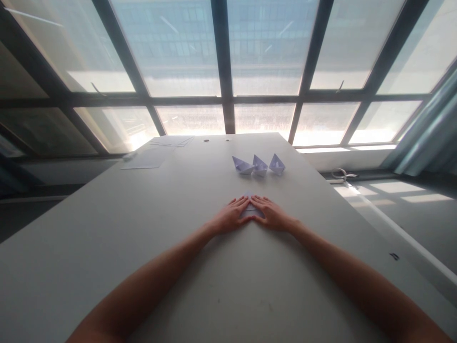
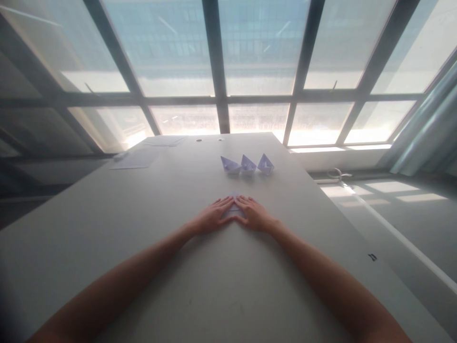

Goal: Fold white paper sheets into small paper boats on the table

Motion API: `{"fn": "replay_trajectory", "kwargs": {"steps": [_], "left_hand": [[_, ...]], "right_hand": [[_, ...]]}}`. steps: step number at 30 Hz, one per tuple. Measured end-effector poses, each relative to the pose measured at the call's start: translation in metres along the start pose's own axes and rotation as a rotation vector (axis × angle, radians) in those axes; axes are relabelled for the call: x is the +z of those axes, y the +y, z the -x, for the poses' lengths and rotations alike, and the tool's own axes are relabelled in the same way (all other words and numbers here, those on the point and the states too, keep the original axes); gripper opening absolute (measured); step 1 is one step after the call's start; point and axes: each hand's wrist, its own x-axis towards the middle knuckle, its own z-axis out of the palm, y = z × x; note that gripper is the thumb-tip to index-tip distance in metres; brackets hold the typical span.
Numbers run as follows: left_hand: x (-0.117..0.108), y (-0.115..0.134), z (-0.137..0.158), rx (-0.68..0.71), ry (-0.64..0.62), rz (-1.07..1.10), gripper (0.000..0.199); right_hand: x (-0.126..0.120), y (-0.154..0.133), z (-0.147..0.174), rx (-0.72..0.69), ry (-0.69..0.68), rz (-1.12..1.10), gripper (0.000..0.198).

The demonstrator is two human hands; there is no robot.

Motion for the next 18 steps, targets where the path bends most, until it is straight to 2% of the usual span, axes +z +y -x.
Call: {"fn": "replay_trajectory", "kwargs": {"steps": [7, 12, 15, 18], "left_hand": [[-0.003, 0.001, -0.002, -0.054, -0.026, 0.021, 0.072], [-0.01, 0.007, -0.002, -0.064, 0.031, 0.037, 0.065], [-0.013, 0.01, -0.001, -0.056, 0.073, 0.015, 0.055], [-0.016, 0.013, 0.001, -0.099, 0.114, -0.047, 0.036]], "right_hand": [[-0.005, 0.0, -0.001, 0.022, 0.007, -0.038, 0.067], [-0.004, 0.001, -0.002, 0.025, 0.036, -0.041, 0.064], [-0.003, 0.001, -0.003, 0.01, 0.065, -0.035, 0.054], [-0.002, 0.001, -0.003, 0.018, 0.112, 0.012, 0.038]]}}
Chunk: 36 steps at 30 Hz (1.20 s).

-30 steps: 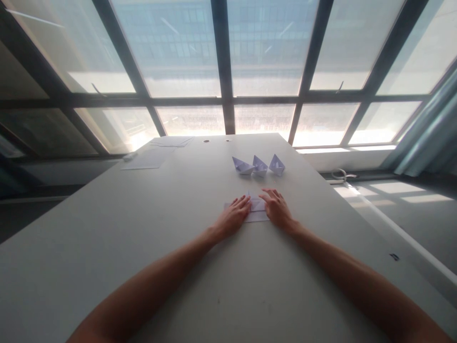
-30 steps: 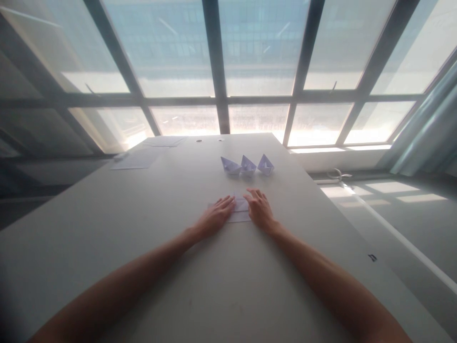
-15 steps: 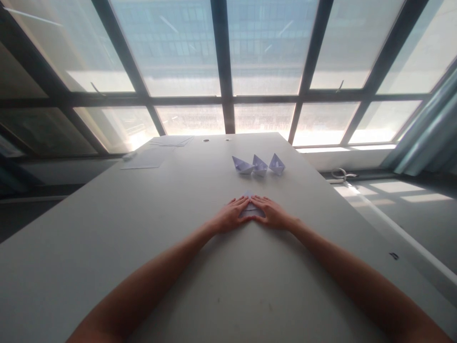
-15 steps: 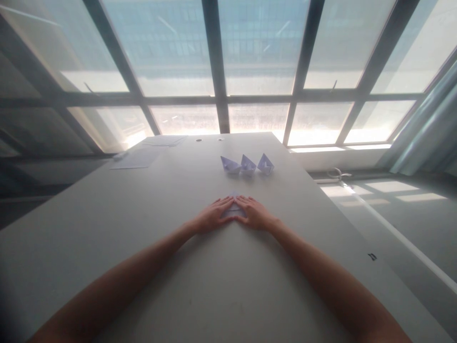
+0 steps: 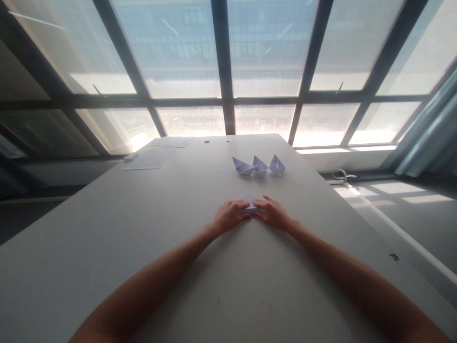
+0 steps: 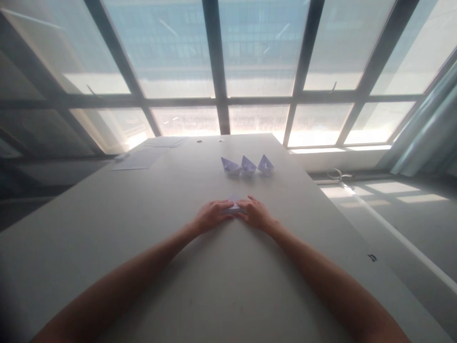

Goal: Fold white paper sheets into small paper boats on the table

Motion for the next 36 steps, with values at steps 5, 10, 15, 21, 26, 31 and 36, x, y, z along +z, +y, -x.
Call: {"fn": "replay_trajectory", "kwargs": {"steps": [5, 10, 15, 21, 26, 31, 36], "left_hand": [[-0.002, 0.006, 0.004, -0.022, 0.073, -0.07, 0.023], [-0.001, 0.007, 0.004, -0.014, 0.215, -0.118, 0.029], [0.0, 0.004, 0.003, 0.054, 0.302, -0.157, 0.041], [0.015, -0.001, 0.003, 0.012, 0.071, -0.185, 0.05], [0.029, -0.002, 0.003, -0.009, -0.064, -0.162, 0.058], [0.032, -0.003, 0.002, 0.015, -0.135, -0.152, 0.064], [0.031, -0.004, 0.002, -0.074, -0.169, -0.157, 0.074]], "right_hand": [[-0.002, 0.0, 0.0, -0.017, 0.053, 0.075, 0.026], [-0.008, 0.001, 0.001, 0.012, 0.184, 0.12, 0.028], [-0.011, -0.001, 0.001, -0.026, 0.239, 0.149, 0.037], [-0.008, -0.003, 0.001, -0.012, 0.001, 0.237, 0.048], [0.003, -0.013, 0.003, 0.065, -0.105, 0.229, 0.054], [0.013, -0.022, 0.004, 0.097, -0.174, 0.138, 0.059], [0.014, -0.018, 0.004, 0.188, -0.204, 0.178, 0.061]]}}
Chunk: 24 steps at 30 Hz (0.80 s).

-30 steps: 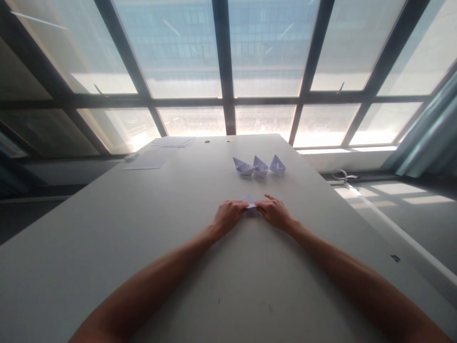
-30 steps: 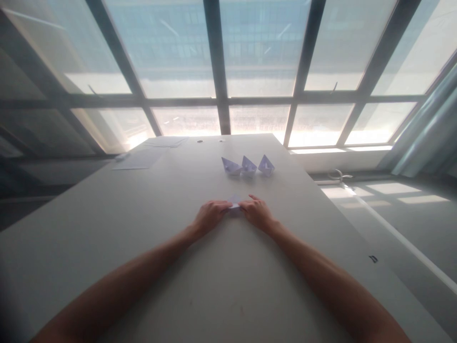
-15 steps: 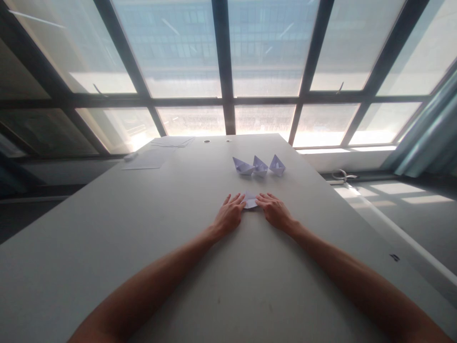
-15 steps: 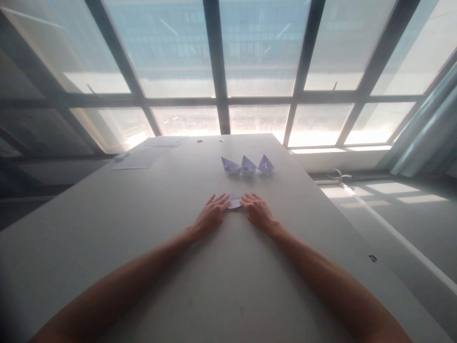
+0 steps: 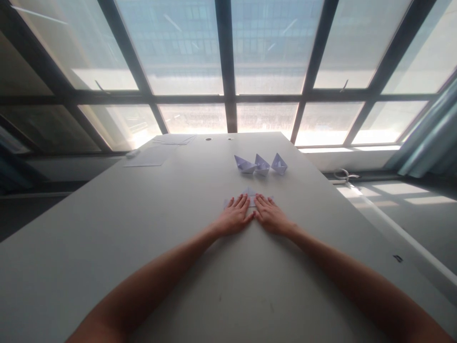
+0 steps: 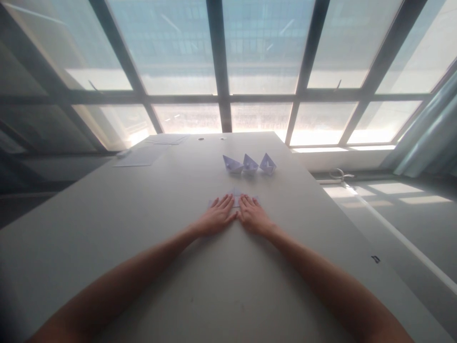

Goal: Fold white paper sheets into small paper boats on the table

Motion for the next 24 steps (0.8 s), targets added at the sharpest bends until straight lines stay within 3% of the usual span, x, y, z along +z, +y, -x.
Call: {"fn": "replay_trajectory", "kwargs": {"steps": [4, 9, 15, 24], "left_hand": [[-0.002, -0.007, 0.001, -0.159, -0.032, -0.02, 0.085], [-0.001, -0.018, 0.001, -0.299, 0.065, -0.017, 0.075], [-0.001, -0.027, 0.0, -0.254, 0.225, 0.072, 0.051], [-0.011, -0.029, -0.005, -0.2, 0.325, 0.248, 0.035]], "right_hand": [[0.003, 0.007, 0.0, 0.149, 0.008, 0.012, 0.068], [0.008, 0.016, -0.003, 0.271, 0.085, -0.031, 0.064], [0.01, 0.023, -0.006, 0.279, 0.224, -0.126, 0.048], [0.008, 0.025, -0.006, 0.274, 0.252, -0.183, 0.047]]}}
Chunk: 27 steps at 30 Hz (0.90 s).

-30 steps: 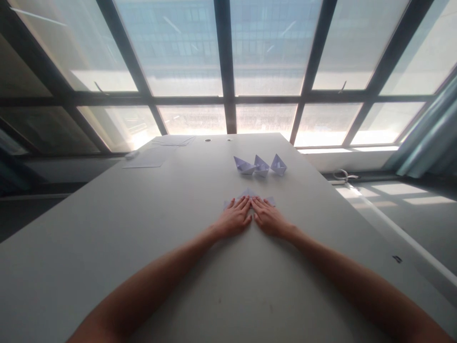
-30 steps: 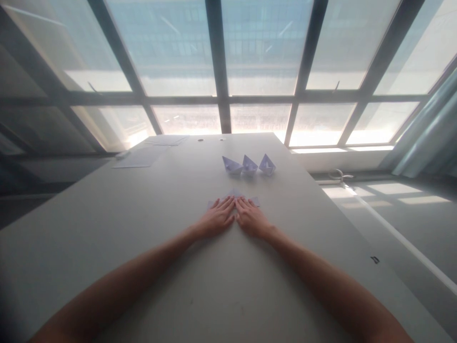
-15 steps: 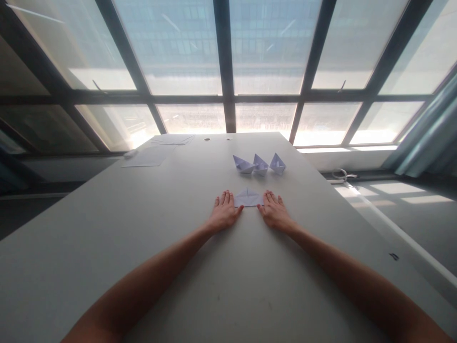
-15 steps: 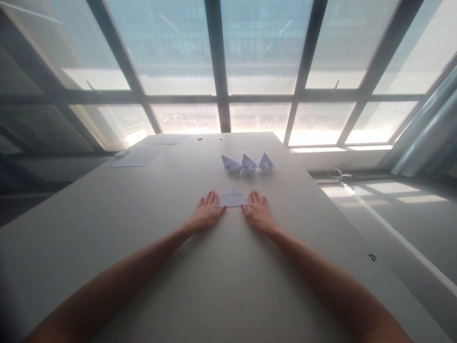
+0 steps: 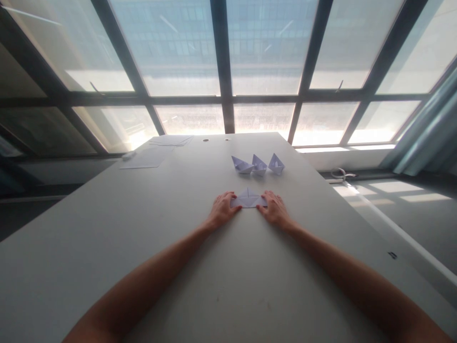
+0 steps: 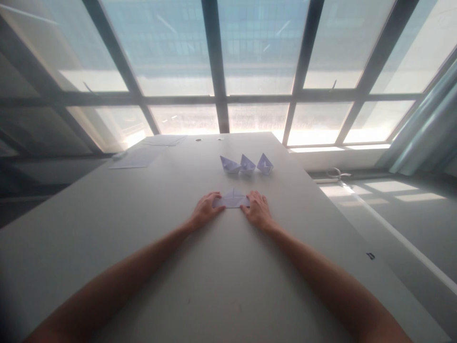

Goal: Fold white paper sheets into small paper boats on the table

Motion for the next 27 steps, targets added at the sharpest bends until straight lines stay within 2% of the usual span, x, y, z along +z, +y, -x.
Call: {"fn": "replay_trajectory", "kwargs": {"steps": [4, 10, 16, 21, 27], "left_hand": [[-0.0014, 0.0013, -0.0005, 0.014, 0.017, 0.064, 0.041], [-0.0024, 0.0016, -0.0008, 0.01, 0.022, 0.15, 0.043], [-0.0042, 0.004, -0.001, 0.036, 0.002, 0.252, 0.041], [-0.0018, 0.0031, -0.0006, 0.063, 0.043, 0.223, 0.039], [0.0028, -0.0003, -0.0025, 0.01, 0.052, 0.152, 0.046]], "right_hand": [[-0.0001, 0.0007, -0.0008, -0.006, 0.007, 0.003, 0.048], [-0.0019, 0.0029, -0.0033, -0.048, 0.078, -0.051, 0.038], [-0.0067, 0.0015, -0.0031, -0.078, 0.144, -0.102, 0.045], [-0.007, 0.0052, -0.0063, -0.057, 0.146, -0.141, 0.044], [-0.006, 0.0079, -0.0077, -0.084, 0.137, -0.211, 0.045]]}}
